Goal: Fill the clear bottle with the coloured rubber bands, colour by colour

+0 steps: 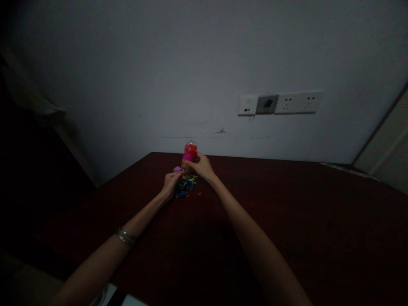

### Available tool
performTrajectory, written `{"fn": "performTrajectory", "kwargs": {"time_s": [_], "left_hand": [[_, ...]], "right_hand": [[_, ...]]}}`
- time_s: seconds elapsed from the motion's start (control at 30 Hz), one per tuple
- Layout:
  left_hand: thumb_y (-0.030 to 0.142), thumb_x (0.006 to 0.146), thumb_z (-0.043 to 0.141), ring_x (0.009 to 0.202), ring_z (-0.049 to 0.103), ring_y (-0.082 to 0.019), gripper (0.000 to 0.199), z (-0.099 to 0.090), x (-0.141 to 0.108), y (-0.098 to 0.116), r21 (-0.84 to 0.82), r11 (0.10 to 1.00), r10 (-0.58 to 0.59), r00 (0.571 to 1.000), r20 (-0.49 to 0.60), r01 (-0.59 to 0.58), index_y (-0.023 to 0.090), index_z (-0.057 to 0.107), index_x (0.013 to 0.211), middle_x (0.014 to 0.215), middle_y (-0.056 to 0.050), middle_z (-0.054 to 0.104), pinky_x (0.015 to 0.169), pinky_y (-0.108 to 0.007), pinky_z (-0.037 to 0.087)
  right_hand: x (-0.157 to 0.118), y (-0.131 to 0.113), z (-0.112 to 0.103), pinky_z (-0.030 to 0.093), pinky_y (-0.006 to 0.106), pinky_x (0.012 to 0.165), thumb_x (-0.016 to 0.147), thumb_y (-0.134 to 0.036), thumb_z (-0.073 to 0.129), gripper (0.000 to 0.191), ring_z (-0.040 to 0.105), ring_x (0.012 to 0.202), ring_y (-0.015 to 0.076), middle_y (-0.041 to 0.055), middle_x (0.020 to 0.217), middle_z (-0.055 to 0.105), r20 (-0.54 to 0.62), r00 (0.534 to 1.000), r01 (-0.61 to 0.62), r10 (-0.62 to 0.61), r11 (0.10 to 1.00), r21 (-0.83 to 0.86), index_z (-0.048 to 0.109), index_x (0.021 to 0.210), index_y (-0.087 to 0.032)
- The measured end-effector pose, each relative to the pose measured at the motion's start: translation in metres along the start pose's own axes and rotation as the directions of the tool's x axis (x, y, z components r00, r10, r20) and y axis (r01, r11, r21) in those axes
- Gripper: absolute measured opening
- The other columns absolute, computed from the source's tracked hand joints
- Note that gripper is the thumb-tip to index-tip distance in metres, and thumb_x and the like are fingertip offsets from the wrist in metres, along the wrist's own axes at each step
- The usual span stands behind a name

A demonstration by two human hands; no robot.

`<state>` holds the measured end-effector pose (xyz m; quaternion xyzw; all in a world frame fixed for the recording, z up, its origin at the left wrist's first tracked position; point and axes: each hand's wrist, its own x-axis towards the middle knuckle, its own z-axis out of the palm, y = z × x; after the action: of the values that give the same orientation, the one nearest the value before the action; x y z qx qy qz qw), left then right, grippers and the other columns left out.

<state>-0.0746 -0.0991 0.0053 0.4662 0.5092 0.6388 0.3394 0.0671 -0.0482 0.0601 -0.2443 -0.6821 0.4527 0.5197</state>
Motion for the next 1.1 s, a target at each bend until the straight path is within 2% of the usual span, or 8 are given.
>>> {"fn": "performTrajectory", "kwargs": {"time_s": [0.17, 0.33, 0.5, 0.6, 0.8, 0.9, 1.0, 1.1], "left_hand": [[0.019, 0.061, 0.063, 0.081, 0.06, -0.019, 0.008, 0.004, -0.005, 0.008, -0.097, 0.995, 0.015, 1.0, 0.022, -0.012, 0.016, 0.067, 0.068, 0.08, -0.004, 0.066, 0.071, -0.026, 0.044], [0.02, 0.069, 0.052, 0.048, 0.057, -0.013, 0.02, 0.005, -0.009, 0.013, -0.176, 0.981, -0.071, 0.997, 0.04, 0.077, 0.015, 0.059, 0.087, 0.06, -0.004, 0.065, 0.047, -0.02, 0.038], [0.015, 0.069, 0.048, 0.03, 0.043, -0.009, 0.031, 0.001, -0.01, 0.016, -0.083, 0.992, -0.086, 0.99, 0.113, 0.095, 0.016, 0.055, 0.099, 0.048, 0.0, 0.059, 0.038, -0.018, 0.029], [0.006, 0.061, 0.049, 0.033, 0.042, -0.008, 0.041, -0.004, -0.01, 0.021, -0.027, 0.998, -0.047, 0.975, 0.219, 0.054, 0.018, 0.058, 0.099, 0.057, 0.0, 0.062, 0.04, -0.019, 0.034], [-0.002, 0.052, 0.045, 0.04, 0.046, -0.008, 0.055, -0.02, -0.007, 0.029, 0.02, 0.998, -0.056, 0.895, 0.442, 0.053, 0.022, 0.059, 0.1, 0.075, -0.003, 0.066, 0.044, -0.02, 0.041], [0.001, 0.057, 0.044, 0.044, 0.05, -0.01, 0.05, -0.025, -0.006, 0.032, -0.015, 0.988, -0.136, 0.894, 0.427, 0.157, 0.02, 0.059, 0.1, 0.077, -0.005, 0.065, 0.049, -0.024, 0.046], [0.005, 0.065, 0.043, 0.06, 0.058, -0.016, 0.042, -0.025, -0.006, 0.035, -0.155, 0.956, -0.179, 0.911, 0.371, 0.251, 0.019, 0.059, 0.101, 0.082, -0.007, 0.064, 0.061, -0.029, 0.049], [0.01, 0.071, 0.043, 0.075, 0.06, -0.019, 0.039, -0.023, -0.006, 0.037, -0.205, 0.956, -0.133, 0.935, 0.328, 0.208, 0.02, 0.055, 0.107, 0.087, -0.008, 0.063, 0.069, -0.032, 0.048]], "right_hand": [[0.001, 0.003, -0.001, 0.048, 0.036, 0.08, 0.06, -0.026, 0.07, 0.034, 0.062, 0.084, 0.0186, 0.009, 0.094, 0.066, -0.01, 1.0, -0.016, 0.016, 0.999, 0.031, 0.06, 0.091, -0.015], [0.002, 0.005, -0.002, 0.048, 0.035, 0.079, 0.061, -0.027, 0.068, 0.033, 0.062, 0.085, 0.0186, 0.0097, 0.095, 0.066, -0.006, 0.997, -0.081, 0.083, 0.99, 0.119, 0.058, 0.09, -0.014], [0.0, 0.003, -0.005, 0.049, 0.034, 0.075, 0.062, -0.029, 0.068, 0.031, 0.062, 0.085, 0.0183, 0.0093, 0.095, 0.066, 0.005, 0.992, -0.124, 0.124, 0.987, 0.1, 0.059, 0.089, -0.015], [-0.002, -0.003, -0.007, 0.049, 0.034, 0.075, 0.062, -0.028, 0.068, 0.032, 0.062, 0.087, 0.019, 0.0096, 0.097, 0.066, 0.004, 0.989, -0.15, 0.15, 0.985, 0.087, 0.059, 0.09, -0.016], [-0.003, -0.01, -0.008, 0.049, 0.034, 0.075, 0.063, -0.028, 0.067, 0.033, 0.062, 0.089, 0.0199, 0.01, 0.099, 0.066, -0.023, 0.986, -0.161, 0.163, 0.985, 0.066, 0.058, 0.092, -0.015], [-0.003, -0.009, -0.008, 0.049, 0.033, 0.072, 0.063, -0.028, 0.067, 0.035, 0.062, 0.086, 0.0206, 0.0107, 0.098, 0.066, -0.032, 0.988, -0.148, 0.151, 0.986, 0.074, 0.058, 0.093, -0.015], [-0.003, -0.009, -0.007, 0.049, 0.033, 0.072, 0.062, -0.027, 0.067, 0.035, 0.062, 0.086, 0.021, 0.0114, 0.097, 0.066, -0.04, 0.987, -0.154, 0.157, 0.986, 0.07, 0.058, 0.093, -0.014], [-0.004, -0.012, -0.007, 0.049, 0.034, 0.076, 0.063, -0.025, 0.067, 0.034, 0.062, 0.09, 0.0212, 0.0111, 0.101, 0.066, -0.033, 0.982, -0.181, 0.184, 0.981, 0.069, 0.058, 0.094, -0.014]]}}
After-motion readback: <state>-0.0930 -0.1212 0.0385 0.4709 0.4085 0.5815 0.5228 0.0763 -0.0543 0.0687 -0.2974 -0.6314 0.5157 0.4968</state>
